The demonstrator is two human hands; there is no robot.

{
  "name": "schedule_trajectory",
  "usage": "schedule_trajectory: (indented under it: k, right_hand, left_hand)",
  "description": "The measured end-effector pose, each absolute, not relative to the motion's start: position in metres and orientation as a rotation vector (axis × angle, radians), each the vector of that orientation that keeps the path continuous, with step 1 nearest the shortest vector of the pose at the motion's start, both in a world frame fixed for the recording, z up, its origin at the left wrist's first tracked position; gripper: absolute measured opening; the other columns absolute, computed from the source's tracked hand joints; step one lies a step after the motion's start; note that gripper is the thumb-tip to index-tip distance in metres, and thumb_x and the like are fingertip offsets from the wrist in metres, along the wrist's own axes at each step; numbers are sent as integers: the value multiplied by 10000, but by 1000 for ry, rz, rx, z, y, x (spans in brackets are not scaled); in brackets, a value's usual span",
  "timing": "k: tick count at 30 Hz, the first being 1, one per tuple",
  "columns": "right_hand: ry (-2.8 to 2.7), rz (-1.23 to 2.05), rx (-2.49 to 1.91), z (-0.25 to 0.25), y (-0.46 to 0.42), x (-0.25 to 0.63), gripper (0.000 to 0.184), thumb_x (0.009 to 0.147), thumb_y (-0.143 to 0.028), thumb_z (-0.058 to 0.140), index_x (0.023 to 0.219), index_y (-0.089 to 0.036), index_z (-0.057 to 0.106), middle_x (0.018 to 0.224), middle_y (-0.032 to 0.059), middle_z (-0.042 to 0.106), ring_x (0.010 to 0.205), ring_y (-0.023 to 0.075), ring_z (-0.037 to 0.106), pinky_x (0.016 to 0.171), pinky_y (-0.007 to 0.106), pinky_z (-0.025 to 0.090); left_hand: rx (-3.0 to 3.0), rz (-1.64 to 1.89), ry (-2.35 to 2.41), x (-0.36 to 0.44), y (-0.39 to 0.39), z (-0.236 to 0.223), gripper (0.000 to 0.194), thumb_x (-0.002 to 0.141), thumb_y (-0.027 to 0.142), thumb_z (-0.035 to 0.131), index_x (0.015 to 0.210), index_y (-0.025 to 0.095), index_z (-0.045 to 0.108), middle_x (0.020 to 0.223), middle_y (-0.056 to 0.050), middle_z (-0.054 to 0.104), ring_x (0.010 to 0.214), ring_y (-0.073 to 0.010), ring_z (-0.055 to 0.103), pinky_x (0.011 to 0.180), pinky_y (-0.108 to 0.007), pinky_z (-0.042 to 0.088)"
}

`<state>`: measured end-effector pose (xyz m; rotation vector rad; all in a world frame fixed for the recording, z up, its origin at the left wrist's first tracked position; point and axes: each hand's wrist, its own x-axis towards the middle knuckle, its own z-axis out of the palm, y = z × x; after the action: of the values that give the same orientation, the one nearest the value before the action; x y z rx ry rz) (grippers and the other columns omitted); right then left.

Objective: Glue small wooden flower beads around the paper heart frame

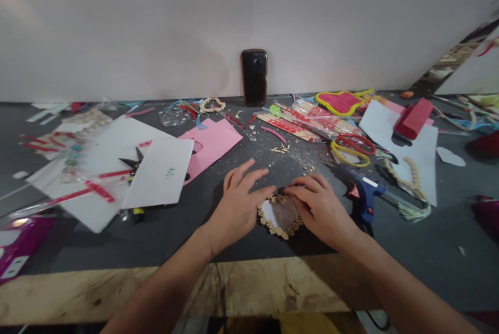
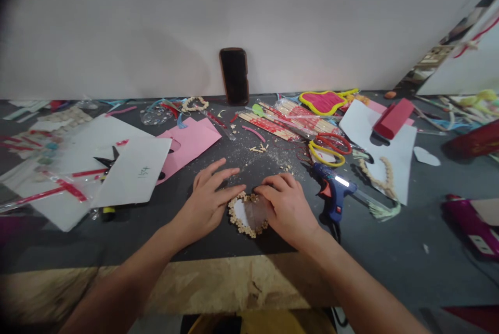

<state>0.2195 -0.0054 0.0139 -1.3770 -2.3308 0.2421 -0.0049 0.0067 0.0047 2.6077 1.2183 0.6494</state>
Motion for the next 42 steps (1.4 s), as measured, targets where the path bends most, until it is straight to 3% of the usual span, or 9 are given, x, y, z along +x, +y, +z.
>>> schedule_trajectory:
  k: [7, 13, 18, 24, 35, 42]
  right_hand:
    - [-2335, 200, -1355, 31, 0, 240, 173, 915, -183, 505, 944, -215, 673, 887, 53, 704, 857, 206, 595, 777, 358, 500]
    - [-2139, 151, -1356, 32, 0, 236, 93, 921, -212, 527, 852, -229, 587, 787, 29, 665, 769, 185, 594, 689, 318, 474]
    - [-2043, 225, -1246, 26, -4, 237, 116, 912, -134, 509, 921, -245, 542, 780, 26, 624, 748, 176, 577, 661, 312, 476]
    - [-1947, 232, -1218, 18, 0, 246, 187, 883, -69, 514, 963, -236, 538, 795, 19, 585, 758, 165, 558, 669, 317, 469]
    - [-1916, 309, -1242, 7, 7, 246, 203, 864, -49, 532, 955, -229, 541, 795, 10, 565, 735, 152, 553, 641, 305, 458]
    - [-1924, 302, -1262, 11, 7, 248, 164, 871, -73, 540, 950, -215, 552, 804, 16, 586, 759, 154, 557, 682, 306, 459]
  left_hand:
    - [2374, 797, 1341, -6, 11, 11, 182, 930, 153, 494, 968, 231, 653, 1127, -28, 654, 1337, -254, 400, 1055, -475, 298]
    - [2403, 834, 1321, -7, 11, 11, 222, 913, 108, 476, 968, 236, 649, 1060, -18, 672, 1305, -251, 425, 1064, -487, 272]
    - [2359, 1001, 1404, -10, 19, 1, 251, 892, 59, 456, 968, 204, 646, 992, -33, 683, 1192, -222, 509, 1021, -434, 359]
    - [2339, 1149, 1306, -10, 25, -9, 249, 867, 35, 466, 920, 196, 648, 936, -41, 689, 1115, -217, 544, 960, -428, 436]
    - [2426, 1122, 1225, -5, 20, 1, 239, 762, 29, 549, 790, 241, 655, 852, 2, 687, 1089, -232, 525, 1025, -518, 342]
    - [2317, 1176, 1362, -5, 25, 5, 231, 815, 5, 528, 818, 204, 645, 858, -24, 660, 1079, -231, 527, 928, -448, 428]
